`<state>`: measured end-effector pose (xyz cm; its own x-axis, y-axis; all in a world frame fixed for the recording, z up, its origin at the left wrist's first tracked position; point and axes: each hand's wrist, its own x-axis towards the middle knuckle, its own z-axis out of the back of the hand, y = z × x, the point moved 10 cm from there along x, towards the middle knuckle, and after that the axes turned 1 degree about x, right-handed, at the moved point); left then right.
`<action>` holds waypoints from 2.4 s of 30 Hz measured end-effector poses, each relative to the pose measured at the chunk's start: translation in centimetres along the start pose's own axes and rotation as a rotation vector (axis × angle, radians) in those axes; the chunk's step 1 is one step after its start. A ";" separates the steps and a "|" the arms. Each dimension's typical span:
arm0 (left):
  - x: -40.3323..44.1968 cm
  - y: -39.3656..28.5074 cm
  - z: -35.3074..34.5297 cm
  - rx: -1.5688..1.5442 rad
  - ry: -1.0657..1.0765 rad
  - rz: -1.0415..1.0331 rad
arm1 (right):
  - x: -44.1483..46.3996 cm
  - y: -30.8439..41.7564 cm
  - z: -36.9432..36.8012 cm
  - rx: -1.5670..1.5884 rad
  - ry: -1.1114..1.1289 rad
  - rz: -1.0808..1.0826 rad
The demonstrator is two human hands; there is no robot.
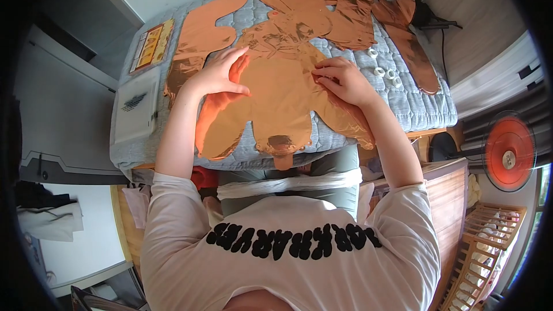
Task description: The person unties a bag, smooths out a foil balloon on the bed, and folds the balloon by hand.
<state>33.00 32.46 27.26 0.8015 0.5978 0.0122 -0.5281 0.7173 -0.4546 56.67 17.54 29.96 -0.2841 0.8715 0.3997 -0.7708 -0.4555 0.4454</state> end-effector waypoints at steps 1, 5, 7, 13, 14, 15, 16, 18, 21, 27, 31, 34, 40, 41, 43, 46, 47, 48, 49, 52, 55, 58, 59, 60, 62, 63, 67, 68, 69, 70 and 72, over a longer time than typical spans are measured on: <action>-0.1 0.0 -0.1 -0.004 0.032 0.001 | 0.0 0.0 0.1 0.001 0.002 -0.005; -0.3 -0.2 -0.1 -0.022 0.083 0.001 | -0.1 0.3 0.3 -0.050 -0.018 0.026; -0.3 -0.2 -0.2 -0.013 0.087 0.005 | -0.1 0.9 0.2 -0.153 0.029 -0.006; -0.1 -0.1 -0.2 -0.018 0.091 0.014 | 0.2 1.4 0.3 -0.194 0.057 0.017; -0.1 -0.1 -0.1 -0.035 0.078 0.011 | 0.2 1.2 0.3 -0.192 0.058 0.014; -0.1 -0.1 -0.1 -0.037 0.081 0.011 | 0.2 1.2 0.4 -0.188 0.057 0.019; -0.1 -0.1 -0.1 -0.031 0.079 0.015 | 0.2 1.1 0.4 -0.185 0.055 0.023; -0.1 -0.1 -0.1 -0.027 0.079 0.020 | 0.3 1.1 0.5 -0.175 0.057 0.027; -0.1 0.0 -0.1 -0.060 0.078 0.015 | 0.3 0.9 0.4 -0.154 0.054 0.033; 0.4 0.9 0.0 -0.159 0.005 0.012 | 0.4 0.9 0.5 -0.132 0.027 0.054; 0.6 -1.5 -0.1 -0.008 -0.051 -0.132 | 0.5 1.0 0.6 -0.113 0.017 0.056; 0.7 -2.4 -0.8 0.054 -0.027 -0.143 | 0.5 1.0 0.6 -0.109 0.017 0.051; 1.1 -2.2 -2.3 0.158 0.039 -0.166 | 0.7 1.1 0.8 -0.078 0.015 0.051; 1.3 -2.1 -2.4 0.170 0.040 -0.170 | 0.7 0.9 0.7 -0.078 0.012 0.046; 1.3 -2.2 -2.4 0.177 0.036 -0.163 | 0.6 1.0 0.7 -0.081 0.001 0.053; 1.5 -2.0 -2.5 0.192 0.042 -0.156 | 0.6 0.8 0.7 -0.079 -0.005 0.054; 1.5 -2.0 -2.6 0.195 0.042 -0.160 | 0.6 0.7 0.6 -0.074 -0.001 0.050; 1.5 -2.0 -2.6 0.198 0.043 -0.164 | 0.5 0.7 0.6 -0.076 -0.004 0.051; 1.5 -2.0 -2.6 0.201 0.040 -0.166 | 0.5 0.7 0.5 -0.071 -0.002 0.048; 1.6 -2.0 -2.6 0.198 0.045 -0.156 | 0.6 0.7 0.6 -0.059 0.000 0.038; 1.7 -1.8 -2.8 0.194 0.047 -0.159 | 0.6 0.5 0.6 -0.042 0.000 0.028; 1.8 -1.6 -3.0 0.206 0.046 -0.166 | 0.6 0.4 0.6 -0.026 0.003 0.026; 1.8 -1.5 -3.1 0.199 0.045 -0.165 | 0.6 0.4 0.6 -0.020 0.007 0.026; 1.8 -1.5 -3.1 0.193 0.043 -0.166 | 0.6 0.3 0.6 -0.022 0.009 0.024; 1.9 -1.5 -3.1 0.196 0.039 -0.169 | 0.7 0.3 0.5 0.001 0.015 0.029; 1.9 -1.5 -3.2 0.202 0.036 -0.171 | 0.6 0.2 0.5 -0.001 0.016 0.027; 2.0 -1.5 -3.1 0.213 0.029 -0.178 | 0.7 -1.0 1.2 0.157 0.029 -0.074; 2.0 -1.5 -3.1 0.209 0.029 -0.178 | 0.8 -1.5 1.4 0.213 0.032 -0.123; 1.9 -1.5 -3.1 0.203 0.029 -0.176 | 1.3 -1.5 2.0 0.211 0.033 -0.125; 1.9 -1.4 -3.2 0.201 0.026 -0.176 | 1.9 -3.0 2.2 0.197 0.092 -0.270; 2.0 -1.5 -3.2 0.204 0.013 -0.189 | 3.6 -6.0 3.1 0.177 0.103 -0.478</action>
<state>36.24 31.45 25.09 0.8940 0.4430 0.0675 -0.4136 0.8737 -0.2561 62.05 22.86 31.23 0.0149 0.9990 0.0415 -0.7225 -0.0180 0.6912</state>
